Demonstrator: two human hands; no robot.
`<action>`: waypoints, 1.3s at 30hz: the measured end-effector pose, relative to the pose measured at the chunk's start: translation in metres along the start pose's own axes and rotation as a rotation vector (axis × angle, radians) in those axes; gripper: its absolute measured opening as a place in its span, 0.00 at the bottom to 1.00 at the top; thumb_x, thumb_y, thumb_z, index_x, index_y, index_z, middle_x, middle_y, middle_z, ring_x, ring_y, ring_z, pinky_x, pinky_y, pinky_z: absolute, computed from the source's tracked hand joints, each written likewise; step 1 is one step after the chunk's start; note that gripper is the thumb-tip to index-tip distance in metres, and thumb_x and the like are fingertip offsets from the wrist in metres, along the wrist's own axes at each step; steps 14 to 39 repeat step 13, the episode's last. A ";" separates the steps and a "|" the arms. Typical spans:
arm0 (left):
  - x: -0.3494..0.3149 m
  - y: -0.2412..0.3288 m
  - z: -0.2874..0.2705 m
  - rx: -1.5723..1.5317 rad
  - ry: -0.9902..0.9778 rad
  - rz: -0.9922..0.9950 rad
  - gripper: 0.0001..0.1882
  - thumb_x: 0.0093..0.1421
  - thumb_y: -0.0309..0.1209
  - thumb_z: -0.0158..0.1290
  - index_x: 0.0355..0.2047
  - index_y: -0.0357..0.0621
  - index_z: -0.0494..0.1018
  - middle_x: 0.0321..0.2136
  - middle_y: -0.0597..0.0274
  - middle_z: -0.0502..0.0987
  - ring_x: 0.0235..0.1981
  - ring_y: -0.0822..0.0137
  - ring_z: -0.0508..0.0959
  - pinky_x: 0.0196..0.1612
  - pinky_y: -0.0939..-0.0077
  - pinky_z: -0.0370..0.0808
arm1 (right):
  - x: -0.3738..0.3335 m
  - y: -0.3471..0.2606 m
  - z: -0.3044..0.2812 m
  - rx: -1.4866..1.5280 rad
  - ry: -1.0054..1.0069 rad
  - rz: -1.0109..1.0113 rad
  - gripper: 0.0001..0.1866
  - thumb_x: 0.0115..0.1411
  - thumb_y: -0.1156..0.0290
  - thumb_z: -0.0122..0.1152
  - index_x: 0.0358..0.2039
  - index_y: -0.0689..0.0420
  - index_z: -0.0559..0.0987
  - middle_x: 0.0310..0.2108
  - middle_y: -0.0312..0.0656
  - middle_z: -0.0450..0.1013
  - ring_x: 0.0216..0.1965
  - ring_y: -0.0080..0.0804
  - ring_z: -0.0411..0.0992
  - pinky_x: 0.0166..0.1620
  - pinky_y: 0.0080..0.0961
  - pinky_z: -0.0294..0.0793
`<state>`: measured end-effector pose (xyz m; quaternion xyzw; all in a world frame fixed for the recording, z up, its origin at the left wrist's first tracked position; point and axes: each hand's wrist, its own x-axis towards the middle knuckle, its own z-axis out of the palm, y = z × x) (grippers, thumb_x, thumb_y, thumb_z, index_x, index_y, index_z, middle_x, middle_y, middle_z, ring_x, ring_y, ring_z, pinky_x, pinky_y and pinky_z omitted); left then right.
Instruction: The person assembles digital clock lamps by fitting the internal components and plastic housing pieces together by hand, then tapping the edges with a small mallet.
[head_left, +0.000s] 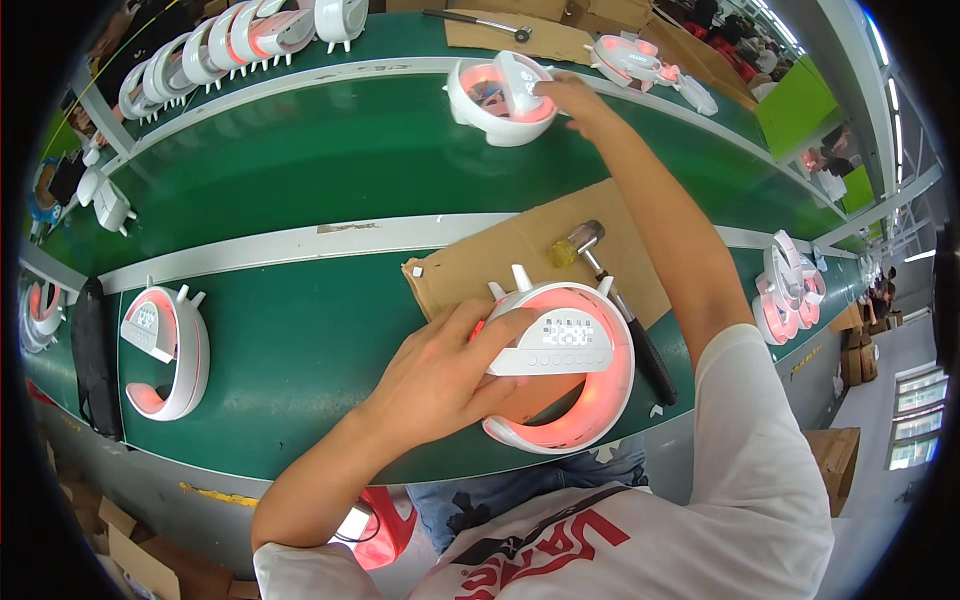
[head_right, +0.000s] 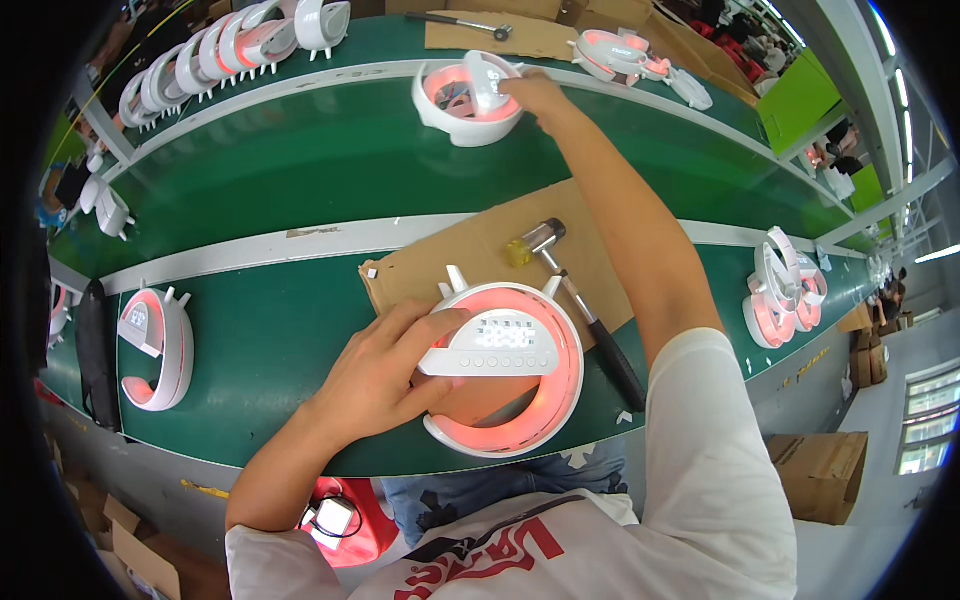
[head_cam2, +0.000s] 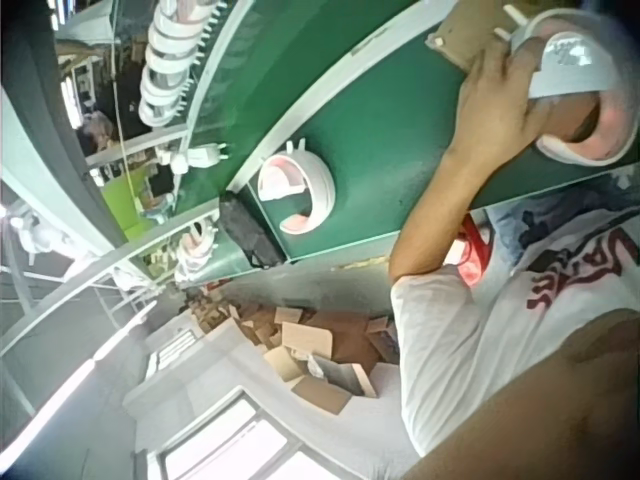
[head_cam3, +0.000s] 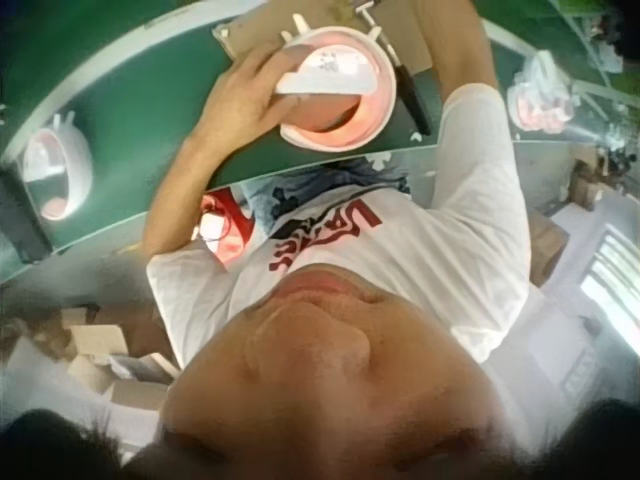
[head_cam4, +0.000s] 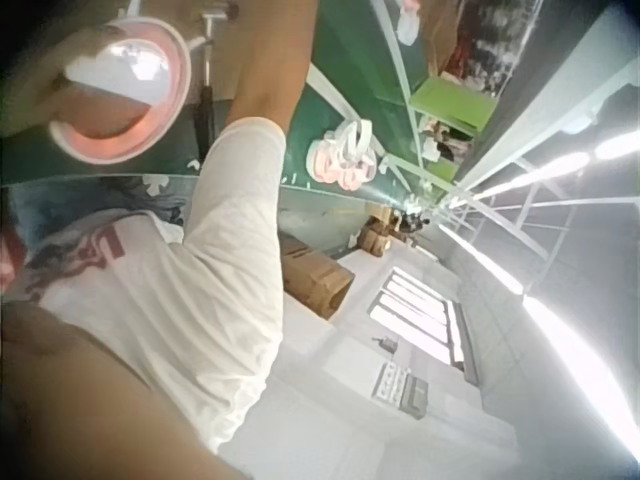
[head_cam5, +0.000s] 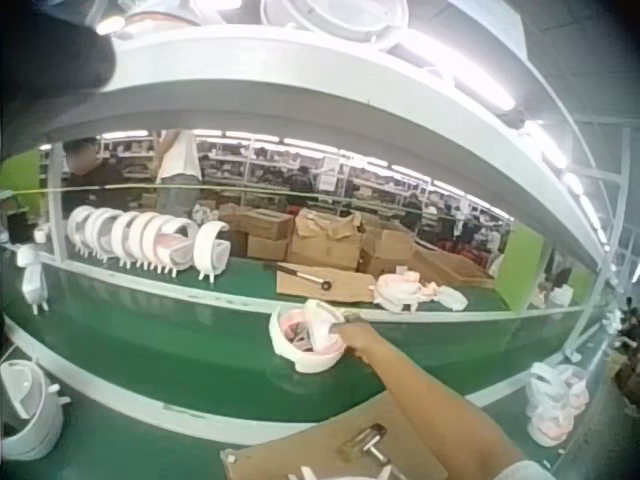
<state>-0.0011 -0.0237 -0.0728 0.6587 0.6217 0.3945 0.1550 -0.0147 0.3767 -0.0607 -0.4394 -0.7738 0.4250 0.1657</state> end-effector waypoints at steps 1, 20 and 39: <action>0.002 0.000 0.001 0.010 0.032 0.032 0.30 0.52 0.30 0.62 0.57 0.48 0.69 0.43 0.51 0.73 0.39 0.49 0.78 0.38 0.59 0.78 | 0.008 0.004 -0.002 0.001 0.012 0.003 0.38 0.52 0.58 0.65 0.63 0.55 0.66 0.56 0.47 0.68 0.53 0.48 0.69 0.55 0.46 0.72; 0.002 0.002 0.000 0.028 -0.011 0.017 0.33 0.53 0.35 0.65 0.60 0.50 0.67 0.44 0.52 0.72 0.42 0.52 0.77 0.44 0.60 0.77 | 0.038 -0.013 0.025 0.466 -0.432 0.369 0.28 0.52 0.62 0.62 0.54 0.55 0.68 0.52 0.40 0.65 0.54 0.37 0.64 0.62 0.38 0.63; 0.002 0.002 0.000 0.028 -0.011 0.017 0.33 0.53 0.35 0.65 0.60 0.50 0.67 0.44 0.52 0.72 0.42 0.52 0.77 0.44 0.60 0.77 | 0.038 -0.013 0.025 0.466 -0.432 0.369 0.28 0.52 0.62 0.62 0.54 0.55 0.68 0.52 0.40 0.65 0.54 0.37 0.64 0.62 0.38 0.63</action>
